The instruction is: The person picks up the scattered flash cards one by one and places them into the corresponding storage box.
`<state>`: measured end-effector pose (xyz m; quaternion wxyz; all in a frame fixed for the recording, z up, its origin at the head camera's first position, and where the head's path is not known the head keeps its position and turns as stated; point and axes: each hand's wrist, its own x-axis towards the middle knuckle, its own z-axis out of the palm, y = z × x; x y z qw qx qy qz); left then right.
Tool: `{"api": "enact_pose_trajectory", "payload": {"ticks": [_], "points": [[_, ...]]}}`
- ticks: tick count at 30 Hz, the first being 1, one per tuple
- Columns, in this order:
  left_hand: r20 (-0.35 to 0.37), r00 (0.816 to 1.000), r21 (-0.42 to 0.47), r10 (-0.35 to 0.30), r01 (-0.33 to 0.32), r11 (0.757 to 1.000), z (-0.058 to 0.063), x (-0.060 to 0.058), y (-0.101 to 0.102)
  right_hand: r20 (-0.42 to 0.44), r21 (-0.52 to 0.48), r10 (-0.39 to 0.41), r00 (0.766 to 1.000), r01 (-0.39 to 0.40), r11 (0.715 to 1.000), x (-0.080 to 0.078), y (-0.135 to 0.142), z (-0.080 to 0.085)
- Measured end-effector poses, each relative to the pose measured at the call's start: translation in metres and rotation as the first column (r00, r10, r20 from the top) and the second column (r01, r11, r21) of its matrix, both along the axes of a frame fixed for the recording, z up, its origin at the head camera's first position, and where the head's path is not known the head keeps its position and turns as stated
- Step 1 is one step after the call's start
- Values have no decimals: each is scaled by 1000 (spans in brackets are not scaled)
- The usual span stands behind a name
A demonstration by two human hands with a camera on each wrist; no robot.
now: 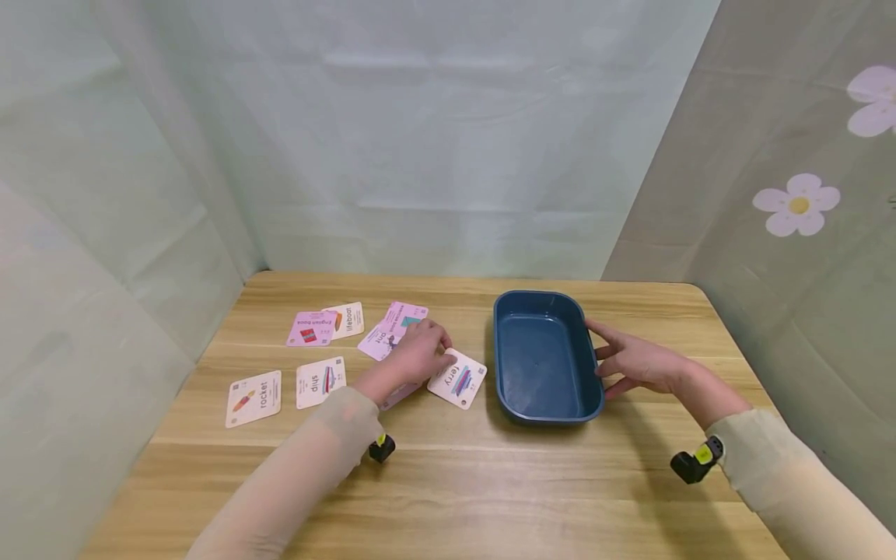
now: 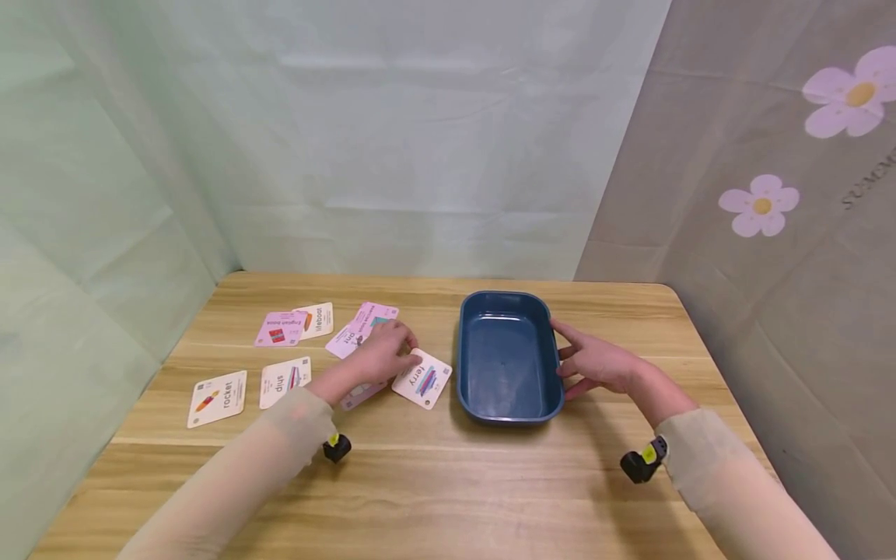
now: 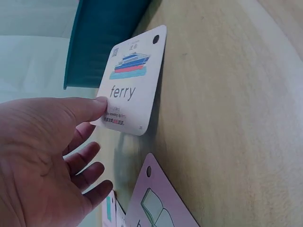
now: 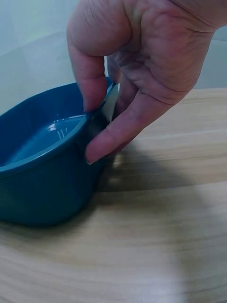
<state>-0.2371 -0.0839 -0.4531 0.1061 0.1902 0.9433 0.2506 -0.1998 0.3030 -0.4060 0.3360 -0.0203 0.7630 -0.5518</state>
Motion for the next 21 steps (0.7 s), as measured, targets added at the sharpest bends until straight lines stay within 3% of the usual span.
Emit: {"api": "enact_pose_trajectory", "payload": {"ticks": [11,18,21], "points": [[121,992,101,24,-36,994,5,-1,-5,11,-41,-36,999,36,998,5,-2,-6],[287,957,250,36,-111,962,12,0,-14,12,-44,-30,999,31,999,5,-1,-6],[300,954,255,28,-108,961,16,0,-19,14,-48,-32,999,32,998,5,-1,-7]]}}
